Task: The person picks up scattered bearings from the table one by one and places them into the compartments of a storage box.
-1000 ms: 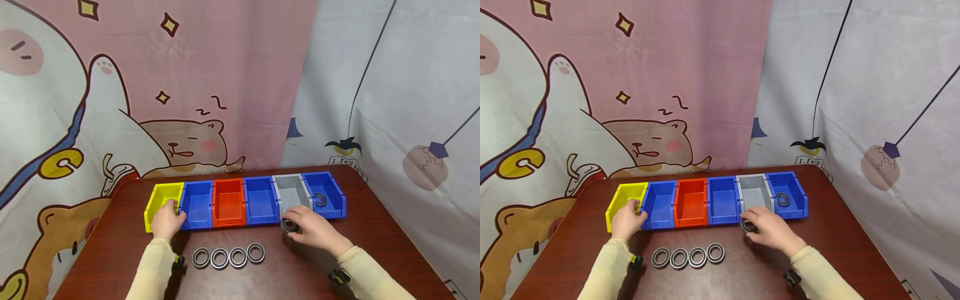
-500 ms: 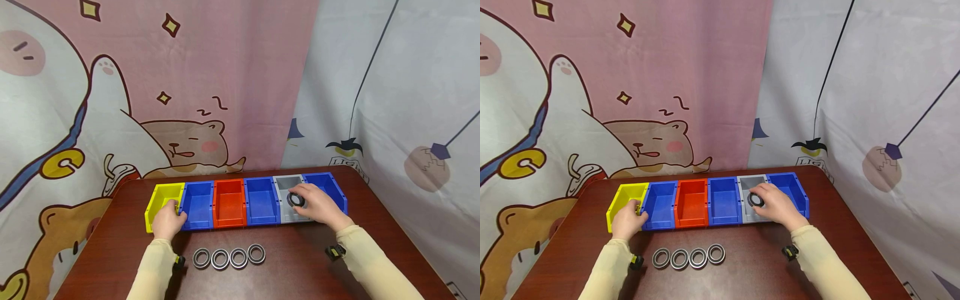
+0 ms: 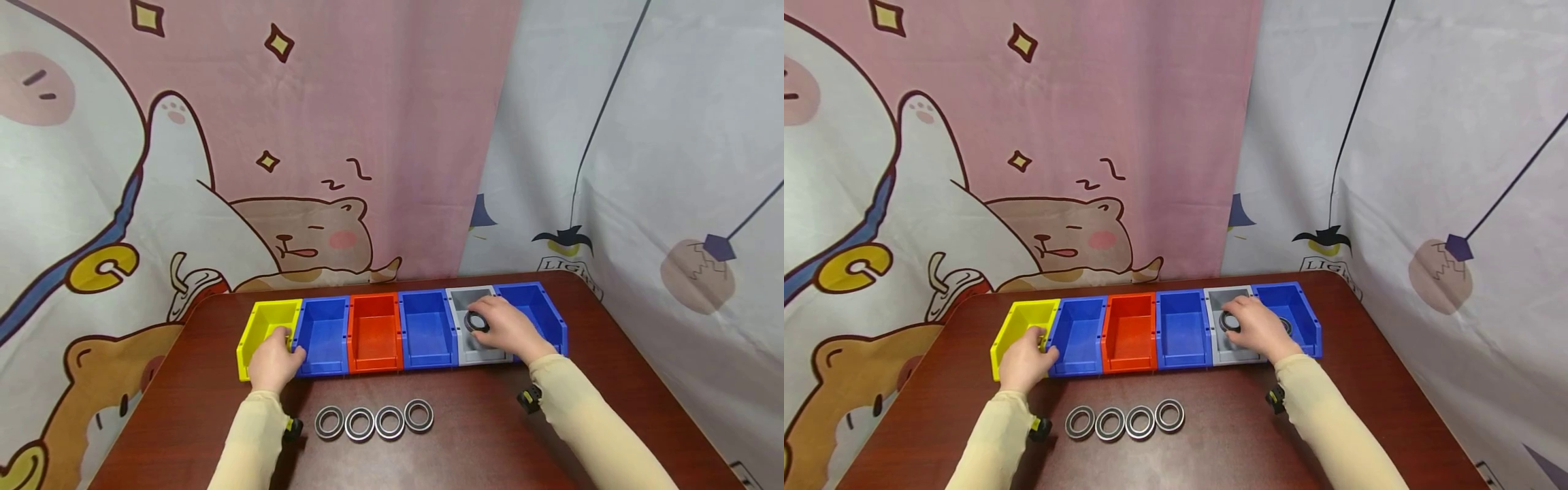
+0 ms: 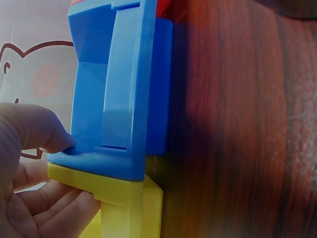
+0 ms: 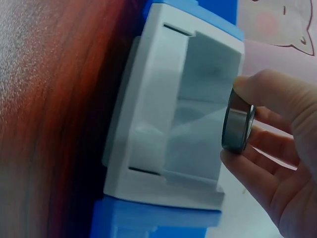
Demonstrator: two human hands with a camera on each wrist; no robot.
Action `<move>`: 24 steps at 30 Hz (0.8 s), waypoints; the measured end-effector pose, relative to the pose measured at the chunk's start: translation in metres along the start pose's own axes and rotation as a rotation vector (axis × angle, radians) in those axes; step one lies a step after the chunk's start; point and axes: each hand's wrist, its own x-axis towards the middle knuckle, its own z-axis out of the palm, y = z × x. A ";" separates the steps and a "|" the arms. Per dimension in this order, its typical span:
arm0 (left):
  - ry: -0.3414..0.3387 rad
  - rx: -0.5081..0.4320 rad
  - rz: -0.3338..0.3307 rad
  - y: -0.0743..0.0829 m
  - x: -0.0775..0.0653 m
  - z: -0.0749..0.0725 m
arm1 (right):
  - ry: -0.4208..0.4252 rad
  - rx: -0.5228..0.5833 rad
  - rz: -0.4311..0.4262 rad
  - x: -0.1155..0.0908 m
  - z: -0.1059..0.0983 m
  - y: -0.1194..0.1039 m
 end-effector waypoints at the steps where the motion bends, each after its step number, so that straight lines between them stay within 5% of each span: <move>1: -0.001 0.000 0.000 0.000 0.000 0.000 | -0.005 -0.008 -0.004 0.001 0.002 0.000; 14: 0.011 0.006 0.004 0.000 -0.001 0.000 | -0.062 -0.141 -0.041 0.012 0.028 0.003; 24: 0.005 0.006 0.002 0.001 -0.001 -0.001 | -0.141 -0.213 0.012 0.015 0.039 0.002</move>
